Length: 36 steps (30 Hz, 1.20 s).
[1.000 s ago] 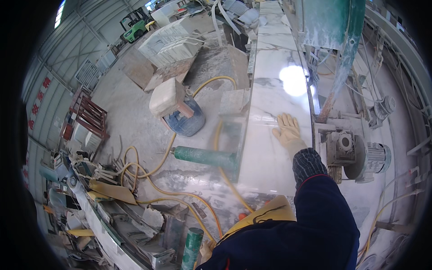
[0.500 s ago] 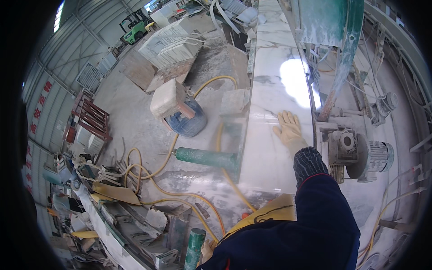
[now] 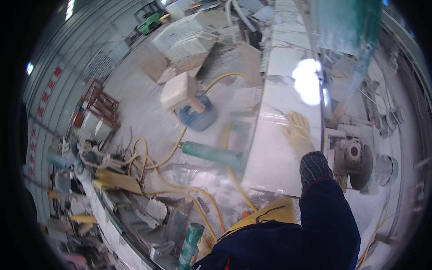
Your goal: The person repeatedly wipes the surface of large white stone slabs with a cloth or sponge in a factory setting. They move along the slab, wiping different sections, and occasionally reposition the slab or their stance to reach new areas.
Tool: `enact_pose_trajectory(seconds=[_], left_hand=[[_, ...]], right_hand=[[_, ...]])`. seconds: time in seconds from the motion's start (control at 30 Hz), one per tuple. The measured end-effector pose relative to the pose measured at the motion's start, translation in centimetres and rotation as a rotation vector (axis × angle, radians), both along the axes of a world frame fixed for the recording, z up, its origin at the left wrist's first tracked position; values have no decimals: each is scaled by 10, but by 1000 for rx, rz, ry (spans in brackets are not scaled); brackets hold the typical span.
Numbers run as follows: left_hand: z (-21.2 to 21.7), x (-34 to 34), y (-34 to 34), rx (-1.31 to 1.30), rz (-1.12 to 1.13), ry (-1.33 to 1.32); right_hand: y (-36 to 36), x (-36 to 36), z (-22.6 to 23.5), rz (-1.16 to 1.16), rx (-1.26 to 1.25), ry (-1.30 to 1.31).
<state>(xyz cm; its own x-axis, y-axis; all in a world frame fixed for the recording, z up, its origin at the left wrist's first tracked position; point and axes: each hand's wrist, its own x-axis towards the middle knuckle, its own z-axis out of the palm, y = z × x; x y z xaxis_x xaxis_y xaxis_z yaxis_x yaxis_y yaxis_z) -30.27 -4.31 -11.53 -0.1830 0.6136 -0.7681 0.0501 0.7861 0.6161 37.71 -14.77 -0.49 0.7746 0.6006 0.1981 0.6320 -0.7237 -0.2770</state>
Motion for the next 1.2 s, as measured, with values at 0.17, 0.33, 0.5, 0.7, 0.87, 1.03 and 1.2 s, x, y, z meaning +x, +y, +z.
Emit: enact_pose_trajectory(seconds=[0.17, 0.33, 0.5, 0.7, 0.87, 1.03, 1.2], left_hand=[[-8, 1, -19, 105, -69, 54], [-39, 3, -37, 120, -81, 59], [-53, 23, -62, 147, 84, -147], [-30, 36, -129, 159, 138, -11], [-44, -37, -177, 5, 310, 235], [-106, -171, -221, 267, 913, 201], [-73, -300, -214, 434, 1285, 734]], right_hand=[[-1, 17, -22, 53, 40, -136], [-2, 32, -29, 75, 2, -131], [-1, 37, -24, 90, -69, -143], [4, 40, -15, 77, -155, -107], [4, 52, -10, 121, -169, -85], [19, 61, -2, 115, -116, 86], [53, -65, 4, 542, 457, 111]])
